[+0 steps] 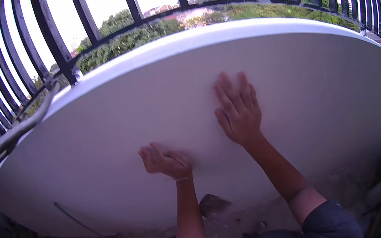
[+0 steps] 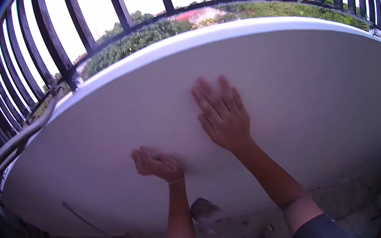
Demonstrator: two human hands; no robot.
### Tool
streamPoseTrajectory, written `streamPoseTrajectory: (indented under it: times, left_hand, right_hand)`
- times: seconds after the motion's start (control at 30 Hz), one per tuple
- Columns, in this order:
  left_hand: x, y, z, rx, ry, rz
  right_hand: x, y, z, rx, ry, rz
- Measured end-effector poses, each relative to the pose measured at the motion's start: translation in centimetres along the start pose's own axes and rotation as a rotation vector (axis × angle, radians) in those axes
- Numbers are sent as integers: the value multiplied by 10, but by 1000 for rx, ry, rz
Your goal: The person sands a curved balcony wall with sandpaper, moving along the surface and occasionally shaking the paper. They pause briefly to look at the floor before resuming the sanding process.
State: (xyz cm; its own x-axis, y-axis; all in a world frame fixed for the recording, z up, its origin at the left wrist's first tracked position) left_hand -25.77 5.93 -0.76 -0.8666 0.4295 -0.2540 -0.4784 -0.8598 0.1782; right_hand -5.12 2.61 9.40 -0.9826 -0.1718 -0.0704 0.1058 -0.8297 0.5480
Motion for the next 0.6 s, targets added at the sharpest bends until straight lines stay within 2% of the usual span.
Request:
streamPoseTrajectory:
  times: [0.07,0.13,0.2,0.27,0.37,0.47,0.53,0.6]
  left_hand:
    - [9,-5,-6,-22,48,-83]
    - [6,-3,-1,-2,32,-75]
    - [10,-5,0,-65,-25,-140]
    - [17,-5,-7,-116,-33,-139]
    - [37,-12,-43,163,-109,47]
    - [82,-16,-136,303,-61,1]
    - [128,-11,-240,662,295,-61]
    - [162,16,-366,1100,637,-286]
  right_hand:
    - [3,-3,-8,-20,-81,-98]
    - [8,-18,-23,-44,-119,-129]
    - [3,-43,-55,-93,-149,-112]
    - [-9,-73,-98,-124,-89,-133]
    - [2,-107,-161,-61,10,-160]
    - [2,-126,-183,-46,77,-167]
    - [4,-153,-227,1,115,-198]
    - [2,-193,-297,74,167,-266]
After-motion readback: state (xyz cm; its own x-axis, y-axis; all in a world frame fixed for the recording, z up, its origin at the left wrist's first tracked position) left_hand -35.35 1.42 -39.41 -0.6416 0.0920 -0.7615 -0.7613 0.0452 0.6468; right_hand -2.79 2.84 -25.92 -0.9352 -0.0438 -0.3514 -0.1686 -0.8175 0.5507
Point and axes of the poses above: each hand's wrist, its own z-axis towards the middle knuckle, its own y-axis out of the back of the hand, x = y × z, the point moved 9 cm from there along z, towards the middle knuckle, and after that the axes turned 13 degrees about x, right-handed, at the moved point
